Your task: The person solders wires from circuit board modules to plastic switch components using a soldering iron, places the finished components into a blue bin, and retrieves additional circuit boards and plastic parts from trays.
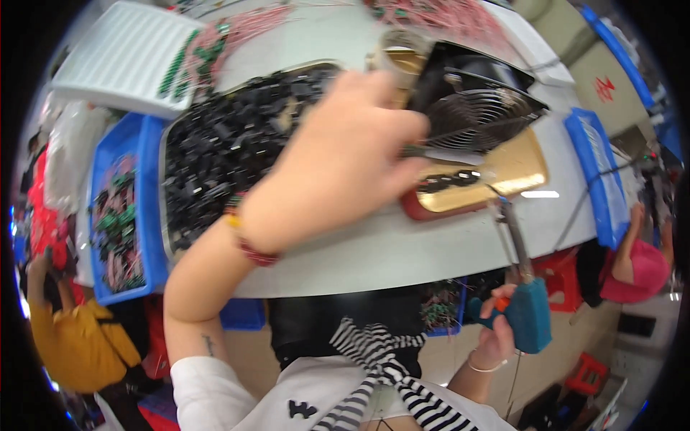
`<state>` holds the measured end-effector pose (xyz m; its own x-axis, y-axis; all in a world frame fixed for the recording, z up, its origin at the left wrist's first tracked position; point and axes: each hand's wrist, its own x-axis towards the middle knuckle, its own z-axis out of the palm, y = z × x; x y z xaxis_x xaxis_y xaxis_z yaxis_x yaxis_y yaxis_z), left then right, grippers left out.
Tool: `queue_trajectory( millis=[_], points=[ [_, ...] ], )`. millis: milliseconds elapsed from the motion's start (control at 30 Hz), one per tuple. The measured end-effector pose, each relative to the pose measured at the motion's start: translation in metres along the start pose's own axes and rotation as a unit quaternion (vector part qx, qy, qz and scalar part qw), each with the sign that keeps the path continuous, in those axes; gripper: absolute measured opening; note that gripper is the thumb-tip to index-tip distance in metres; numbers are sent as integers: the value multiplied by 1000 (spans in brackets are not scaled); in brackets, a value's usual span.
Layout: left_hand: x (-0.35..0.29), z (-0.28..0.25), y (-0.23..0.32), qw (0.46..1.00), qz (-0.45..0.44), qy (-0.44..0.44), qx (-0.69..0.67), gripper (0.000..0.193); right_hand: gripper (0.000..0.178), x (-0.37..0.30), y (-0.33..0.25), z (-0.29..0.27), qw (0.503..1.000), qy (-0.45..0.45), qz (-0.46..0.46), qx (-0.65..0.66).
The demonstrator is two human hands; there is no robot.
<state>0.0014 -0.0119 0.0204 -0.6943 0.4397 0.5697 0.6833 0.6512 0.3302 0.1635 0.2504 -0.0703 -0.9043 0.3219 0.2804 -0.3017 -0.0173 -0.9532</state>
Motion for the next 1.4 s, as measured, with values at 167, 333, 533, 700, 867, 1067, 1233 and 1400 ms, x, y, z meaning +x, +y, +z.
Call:
queue_trajectory(
  millis=[167, 333, 533, 700, 867, 1067, 1233, 1400],
  points=[
    [4, -24, 39, 993, 29, 35, -107, 17, 52, -1, 9, -23, 998, -44, -24, 28],
    [-37, -85, 12, 921, -190, 61, -334, 20, 48, 1, 12, -26, 998, -47, -13, 33],
    [-98, -187, -34, 894, -378, 100, -217, 18, 42, 9, 10, -15, 997, -64, -22, 39],
    [-133, -262, -106, 842, -421, 243, -233, 19, 48, 9, 12, -7, 995, -99, -22, 15],
    [-170, -284, -140, 805, -488, 239, -238, 20, 45, 6, 4, 0, 995, -94, -26, 17],
    [-196, -295, -180, 796, -484, 293, -216, 32, 40, 5, 0, 3, 997, -72, -30, 3],
    [-206, -293, -208, 777, -470, 371, -196, 28, 40, 5, 0, 1, 997, -68, -33, 2],
    [-217, -284, -240, 748, -499, 393, -192, 26, 47, 4, 3, -8, 996, -89, -8, -13]
  ],
)
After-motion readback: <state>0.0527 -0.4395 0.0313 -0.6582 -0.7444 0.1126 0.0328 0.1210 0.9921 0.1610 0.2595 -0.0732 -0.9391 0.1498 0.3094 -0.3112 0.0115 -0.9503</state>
